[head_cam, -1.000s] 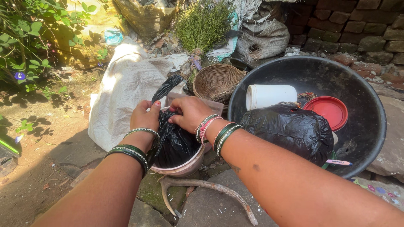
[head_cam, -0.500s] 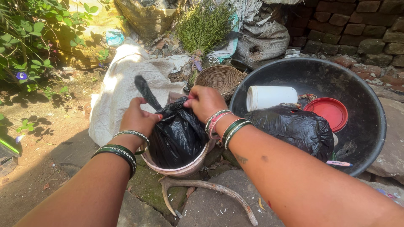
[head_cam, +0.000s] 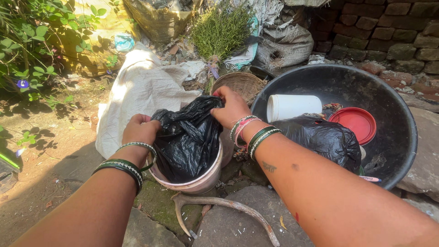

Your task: The person carries a bucket containing a black plastic bag from an indoor doorway into a garden area, places the bag into a larger basin, and then carries the empty bucket back inside. The person then pours water from a metal bowl into the bucket.

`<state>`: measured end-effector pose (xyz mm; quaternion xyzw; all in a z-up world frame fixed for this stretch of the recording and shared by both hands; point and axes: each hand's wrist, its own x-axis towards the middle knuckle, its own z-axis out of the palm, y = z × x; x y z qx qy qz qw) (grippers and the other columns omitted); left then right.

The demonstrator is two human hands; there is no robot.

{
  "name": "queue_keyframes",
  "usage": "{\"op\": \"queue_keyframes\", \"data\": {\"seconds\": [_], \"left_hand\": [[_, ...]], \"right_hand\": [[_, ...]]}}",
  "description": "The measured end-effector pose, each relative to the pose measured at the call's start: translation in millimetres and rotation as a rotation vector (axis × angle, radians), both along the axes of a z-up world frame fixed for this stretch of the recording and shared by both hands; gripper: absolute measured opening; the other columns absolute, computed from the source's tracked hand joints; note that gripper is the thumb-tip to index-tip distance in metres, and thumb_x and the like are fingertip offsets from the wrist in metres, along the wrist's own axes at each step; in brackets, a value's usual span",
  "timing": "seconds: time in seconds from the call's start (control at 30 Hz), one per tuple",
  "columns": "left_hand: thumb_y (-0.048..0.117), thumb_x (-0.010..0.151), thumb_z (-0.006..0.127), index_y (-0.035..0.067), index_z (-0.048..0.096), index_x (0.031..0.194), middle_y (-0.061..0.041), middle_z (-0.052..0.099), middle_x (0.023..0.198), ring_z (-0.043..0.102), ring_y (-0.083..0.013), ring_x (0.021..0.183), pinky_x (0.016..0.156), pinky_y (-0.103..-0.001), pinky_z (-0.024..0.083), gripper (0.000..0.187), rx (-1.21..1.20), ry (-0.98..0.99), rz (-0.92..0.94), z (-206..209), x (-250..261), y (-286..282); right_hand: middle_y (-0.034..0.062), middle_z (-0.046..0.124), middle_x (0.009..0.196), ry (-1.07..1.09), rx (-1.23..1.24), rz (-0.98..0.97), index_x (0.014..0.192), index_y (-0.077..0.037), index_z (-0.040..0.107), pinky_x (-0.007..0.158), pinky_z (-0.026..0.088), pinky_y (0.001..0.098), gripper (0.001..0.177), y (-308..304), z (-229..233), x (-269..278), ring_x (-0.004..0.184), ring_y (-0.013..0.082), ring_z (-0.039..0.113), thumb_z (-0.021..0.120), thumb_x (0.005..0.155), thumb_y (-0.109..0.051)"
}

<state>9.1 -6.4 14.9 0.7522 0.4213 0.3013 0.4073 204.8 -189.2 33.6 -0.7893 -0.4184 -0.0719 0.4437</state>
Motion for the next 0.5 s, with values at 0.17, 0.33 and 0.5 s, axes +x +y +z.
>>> {"op": "queue_keyframes", "data": {"seconds": [0.17,0.33,0.5], "left_hand": [[0.031,0.079,0.082,0.005,0.069,0.113,-0.013,0.077,0.101,0.074,-0.0238,0.095,0.085,-0.034,0.053,0.045,-0.124,-0.033,-0.13,-4,7,-4],[0.038,0.087,0.081,0.002,0.072,0.117,-0.018,0.075,0.102,0.072,-0.0298,0.095,0.087,-0.04,0.054,0.048,-0.029,0.176,0.004,-11,2,-6],[0.036,0.098,0.066,0.006,0.061,0.126,-0.017,0.07,0.085,0.068,-0.0293,0.07,0.06,-0.044,0.054,0.041,-0.316,0.286,0.036,7,-5,-21]], "right_hand": [[0.0204,0.064,0.118,-0.106,-0.218,0.076,0.132,-0.013,0.06,0.095,0.048,0.0437,0.072,-8,15,-21,0.113,0.039,0.06,0.092,0.068,-0.026],[0.0171,0.072,0.115,-0.01,-0.27,-0.058,0.124,-0.011,0.066,0.098,0.052,0.0414,0.052,-7,6,-19,0.112,0.0353,0.067,0.081,0.075,-0.017],[0.0162,0.074,0.111,0.049,-0.272,-0.11,0.114,-0.009,0.071,0.094,0.055,0.0392,0.04,-4,-1,-6,0.106,0.033,0.07,0.077,0.076,-0.014]]}}
